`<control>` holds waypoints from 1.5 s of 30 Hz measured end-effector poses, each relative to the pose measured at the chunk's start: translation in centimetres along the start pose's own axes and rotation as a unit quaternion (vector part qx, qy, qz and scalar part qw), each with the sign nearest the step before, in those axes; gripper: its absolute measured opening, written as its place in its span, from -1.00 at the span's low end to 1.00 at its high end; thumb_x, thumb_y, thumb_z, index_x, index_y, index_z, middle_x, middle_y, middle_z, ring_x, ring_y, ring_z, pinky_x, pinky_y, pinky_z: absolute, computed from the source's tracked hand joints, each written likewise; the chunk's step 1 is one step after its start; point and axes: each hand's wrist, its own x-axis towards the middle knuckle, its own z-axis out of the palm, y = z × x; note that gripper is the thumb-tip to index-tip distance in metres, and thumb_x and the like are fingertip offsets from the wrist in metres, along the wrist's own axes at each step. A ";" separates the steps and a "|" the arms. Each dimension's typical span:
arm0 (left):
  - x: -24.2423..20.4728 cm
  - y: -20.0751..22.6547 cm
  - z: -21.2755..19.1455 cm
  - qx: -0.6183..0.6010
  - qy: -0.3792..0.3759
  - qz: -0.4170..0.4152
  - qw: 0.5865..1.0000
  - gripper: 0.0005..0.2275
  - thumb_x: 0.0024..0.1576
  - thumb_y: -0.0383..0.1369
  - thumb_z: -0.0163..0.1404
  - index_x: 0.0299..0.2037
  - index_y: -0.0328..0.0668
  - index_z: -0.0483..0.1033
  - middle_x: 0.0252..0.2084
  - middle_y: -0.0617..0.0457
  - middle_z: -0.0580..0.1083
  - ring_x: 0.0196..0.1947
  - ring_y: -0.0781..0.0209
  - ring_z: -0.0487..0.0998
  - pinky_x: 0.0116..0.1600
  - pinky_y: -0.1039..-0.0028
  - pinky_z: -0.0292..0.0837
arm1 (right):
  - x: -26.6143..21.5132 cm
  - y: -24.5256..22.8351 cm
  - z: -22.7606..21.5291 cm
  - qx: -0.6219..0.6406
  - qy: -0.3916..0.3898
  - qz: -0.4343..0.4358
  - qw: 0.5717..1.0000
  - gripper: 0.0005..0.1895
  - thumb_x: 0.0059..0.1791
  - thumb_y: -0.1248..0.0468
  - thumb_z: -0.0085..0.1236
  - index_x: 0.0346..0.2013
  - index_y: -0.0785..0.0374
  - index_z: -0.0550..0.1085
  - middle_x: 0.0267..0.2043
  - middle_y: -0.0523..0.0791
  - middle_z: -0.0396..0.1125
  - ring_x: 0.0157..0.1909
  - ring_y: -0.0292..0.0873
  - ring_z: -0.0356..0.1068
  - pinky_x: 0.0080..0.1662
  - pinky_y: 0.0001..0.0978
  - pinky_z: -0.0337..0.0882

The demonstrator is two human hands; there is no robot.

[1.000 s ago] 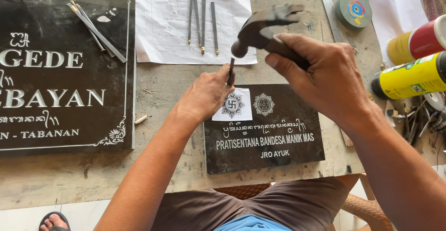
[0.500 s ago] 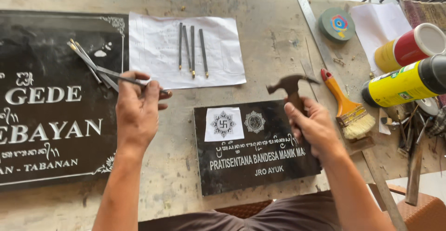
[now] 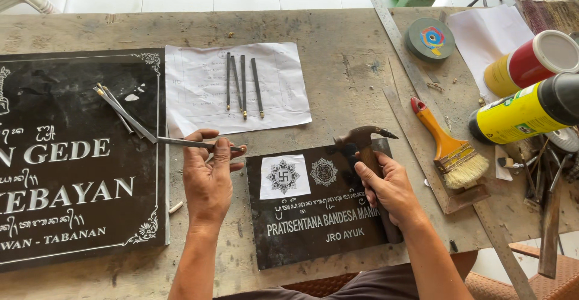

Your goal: The person uses a hammer and chisel to engrave a design onto a small black metal plate. They repeatedly tap the chisel to create a pattern while holding the plate steady on the workbench.

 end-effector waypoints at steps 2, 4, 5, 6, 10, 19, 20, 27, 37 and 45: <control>-0.3 0.6 0.3 -0.005 0.003 0.012 1.000 -0.80 0.52 -0.28 -0.12 0.24 -0.12 0.26 -0.10 -0.15 0.53 -0.03 -0.04 0.76 -0.06 0.40 0.83 | -0.1 -0.1 0.0 0.001 -0.001 -0.004 1.000 -0.64 0.13 0.19 0.34 0.16 0.32 0.58 -0.59 -0.06 0.22 -0.78 -0.23 0.25 -0.74 -0.38 0.30; -0.5 1.8 0.2 -0.025 0.042 0.043 0.998 -0.78 0.52 -0.25 -0.12 0.25 -0.12 0.23 -0.09 -0.10 0.52 0.00 0.03 0.76 -0.05 0.46 0.79 | -0.3 -0.4 0.3 0.005 -0.002 -0.002 1.000 -0.66 0.12 0.20 0.35 0.13 0.32 0.59 -0.60 -0.07 0.21 -0.79 -0.23 0.26 -0.75 -0.39 0.30; -0.5 1.9 0.0 -0.024 0.043 0.045 0.998 -0.78 0.52 -0.25 -0.12 0.25 -0.12 0.23 -0.09 -0.10 0.52 0.00 0.03 0.76 -0.05 0.46 0.79 | -0.2 -0.4 0.2 0.007 -0.002 -0.003 1.000 -0.66 0.12 0.20 0.35 0.13 0.32 0.59 -0.60 -0.07 0.21 -0.79 -0.23 0.26 -0.75 -0.39 0.30; -0.4 1.9 -0.2 0.008 0.022 0.035 0.999 -0.80 0.52 -0.26 -0.11 0.23 -0.10 0.25 -0.08 -0.17 0.54 0.00 -0.03 0.76 -0.03 0.40 0.79 | -0.1 -0.4 0.2 0.004 -0.001 -0.003 1.000 -0.65 0.12 0.19 0.34 0.13 0.32 0.59 -0.60 -0.07 0.21 -0.79 -0.23 0.26 -0.75 -0.38 0.30; -0.7 1.4 0.5 0.114 -0.078 -0.013 0.990 -0.84 0.47 -0.26 -0.01 0.14 -0.03 0.33 -0.12 -0.25 0.59 -0.05 -0.14 0.78 -0.02 0.16 0.84 | -0.1 -0.4 0.2 -0.004 -0.004 -0.004 1.000 -0.67 0.13 0.18 0.34 0.11 0.32 0.60 -0.61 -0.06 0.22 -0.80 -0.22 0.26 -0.75 -0.37 0.30; 0.2 -4.6 3.6 0.237 -0.221 0.095 0.941 -0.89 0.49 -0.22 -0.02 -0.01 0.03 0.37 -0.14 -0.22 0.62 -0.08 -0.21 0.75 0.06 -0.08 0.75 | -2.6 -6.3 1.4 -0.118 -0.021 -0.028 0.992 -0.59 0.09 0.14 0.42 0.03 0.45 0.62 -0.63 -0.04 0.29 -0.78 -0.24 0.29 -0.74 -0.41 0.28; 0.1 -4.2 3.6 0.236 -0.220 0.093 0.942 -0.89 0.49 -0.22 -0.02 -0.01 0.03 0.37 -0.14 -0.22 0.62 -0.08 -0.21 0.75 0.06 -0.08 0.75 | -3.1 -7.7 1.9 -0.120 -0.022 -0.027 0.992 -0.59 0.09 0.14 0.42 0.03 0.45 0.62 -0.63 -0.04 0.29 -0.78 -0.24 0.29 -0.74 -0.41 0.28; -0.1 -3.8 3.8 0.291 -0.203 0.120 0.927 -0.88 0.44 -0.17 0.04 -0.03 0.09 0.42 -0.23 -0.14 0.62 -0.16 -0.14 0.77 -0.05 0.01 0.75 | -5.8 -14.9 4.8 -0.360 -0.023 -0.174 0.916 -0.75 0.03 0.08 0.48 -0.03 0.02 0.76 -0.55 -0.02 0.44 -0.49 -0.17 0.33 -0.35 -0.24 0.39; 0.8 -6.4 3.8 0.282 -0.181 0.165 0.928 -0.77 0.41 -0.23 0.12 0.16 0.09 0.35 -0.31 -0.07 0.62 -0.41 -0.23 0.68 -0.41 -0.04 0.51 | -5.0 -19.3 7.5 -0.509 -0.079 -0.337 0.788 -0.69 0.07 -0.08 0.39 -0.04 0.00 0.74 -0.58 -0.15 0.47 -0.58 -0.18 0.31 -0.46 -0.21 0.22; 0.8 -6.3 3.7 0.327 -0.219 0.137 0.909 -0.53 0.46 -0.19 0.05 0.52 0.27 0.15 -0.41 0.01 0.46 -0.50 -0.05 0.57 -0.41 0.11 0.63 | -3.9 -20.7 9.8 -0.519 -0.088 -0.353 0.773 -0.65 0.10 -0.08 0.38 0.08 -0.03 0.73 -0.47 -0.15 0.54 -0.52 -0.18 0.40 -0.40 -0.20 0.27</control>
